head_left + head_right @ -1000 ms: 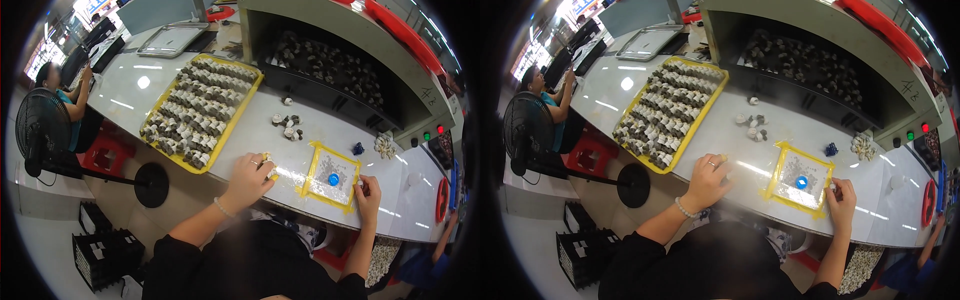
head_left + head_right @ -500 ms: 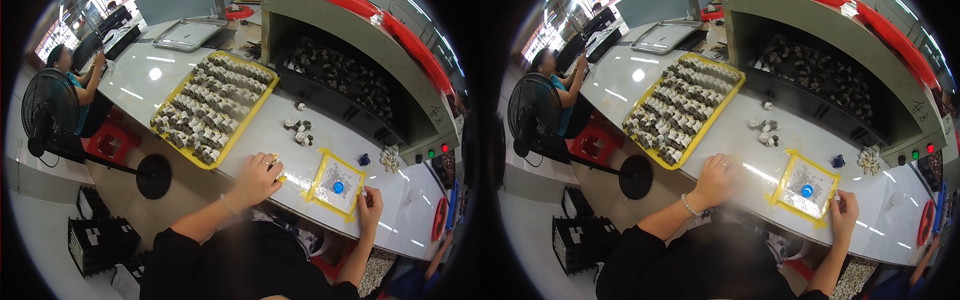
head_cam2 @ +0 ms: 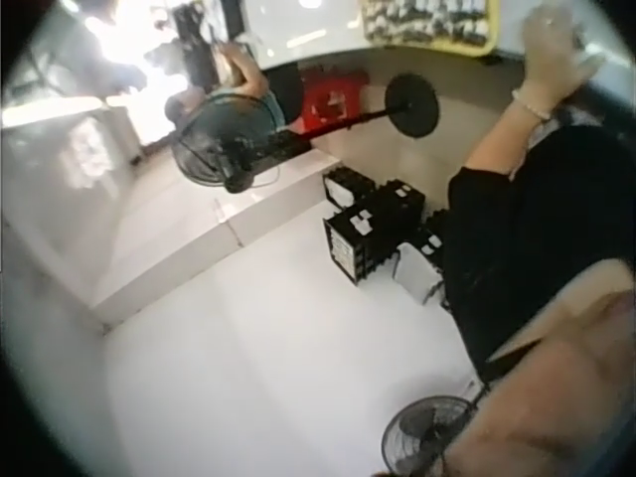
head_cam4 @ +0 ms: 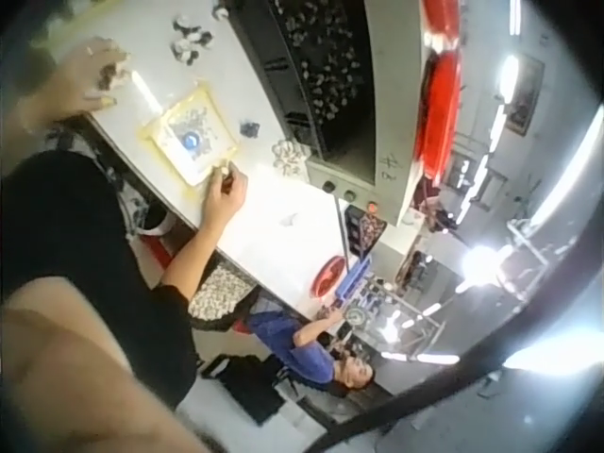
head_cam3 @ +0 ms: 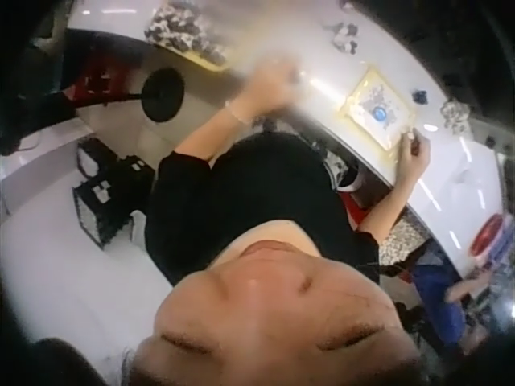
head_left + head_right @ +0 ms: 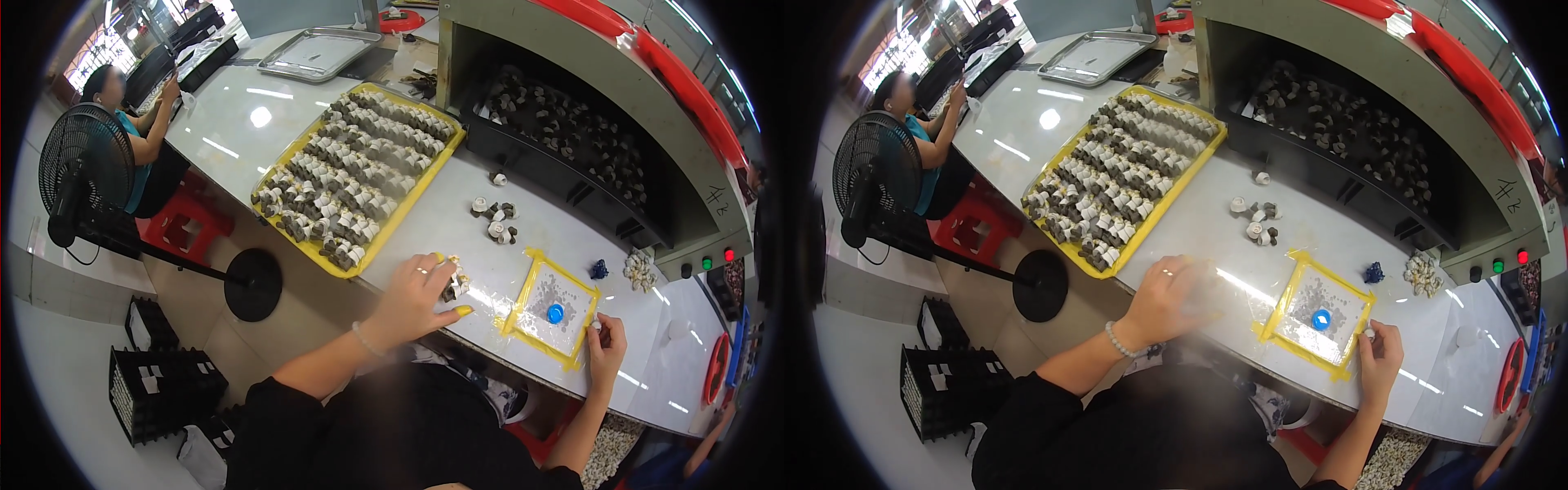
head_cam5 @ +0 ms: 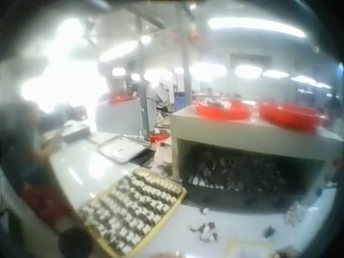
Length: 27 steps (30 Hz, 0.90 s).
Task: The person applies adhesive from a small tube to plastic toy components, then arranges the components in a tray.
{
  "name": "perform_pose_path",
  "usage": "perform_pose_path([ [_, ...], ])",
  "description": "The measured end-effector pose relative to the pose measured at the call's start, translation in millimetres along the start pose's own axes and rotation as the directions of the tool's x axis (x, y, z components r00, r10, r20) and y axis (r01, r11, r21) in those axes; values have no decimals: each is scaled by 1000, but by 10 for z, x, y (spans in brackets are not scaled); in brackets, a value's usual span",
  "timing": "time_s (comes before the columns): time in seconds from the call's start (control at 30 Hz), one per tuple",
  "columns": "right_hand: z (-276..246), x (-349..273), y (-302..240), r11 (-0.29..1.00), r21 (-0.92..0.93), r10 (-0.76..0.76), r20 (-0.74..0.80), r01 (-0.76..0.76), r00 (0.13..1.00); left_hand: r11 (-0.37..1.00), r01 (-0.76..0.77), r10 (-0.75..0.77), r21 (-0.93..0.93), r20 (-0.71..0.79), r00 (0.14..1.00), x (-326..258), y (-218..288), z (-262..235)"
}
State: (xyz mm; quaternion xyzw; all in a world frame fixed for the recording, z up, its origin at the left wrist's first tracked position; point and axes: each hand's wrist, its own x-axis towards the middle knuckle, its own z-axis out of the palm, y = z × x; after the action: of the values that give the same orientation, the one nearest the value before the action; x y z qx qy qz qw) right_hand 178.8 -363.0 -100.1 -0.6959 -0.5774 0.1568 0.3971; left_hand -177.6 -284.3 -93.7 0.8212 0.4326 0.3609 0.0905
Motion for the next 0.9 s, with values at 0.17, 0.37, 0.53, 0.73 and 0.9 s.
perform_pose_path([
  [0.17, -9, 12, -19, 1000, 1, -20, -8, 20, 1000, 998, 12, -6, 62, -91, 996, -125, -131, -326],
  [0.37, -35, 7, -30, 1000, 23, 5, -18, -5, 1000, 867, 138, -169, 480, 21, 985, 291, -277, -380],
  [0.53, -4, 10, 7, 999, 52, -5, -16, 6, 1000, 747, 146, -177, 649, -19, 984, 329, -453, -327],
  [0.73, -23, 0, 48, 998, 66, 8, -22, -6, 1000, 723, 163, -140, 671, -89, 986, 296, -553, -453],
  [0.9, -18, 6, 60, 998, 56, 0, -16, 1, 1000, 884, 96, -61, 457, -91, 994, 254, -317, -586],
])
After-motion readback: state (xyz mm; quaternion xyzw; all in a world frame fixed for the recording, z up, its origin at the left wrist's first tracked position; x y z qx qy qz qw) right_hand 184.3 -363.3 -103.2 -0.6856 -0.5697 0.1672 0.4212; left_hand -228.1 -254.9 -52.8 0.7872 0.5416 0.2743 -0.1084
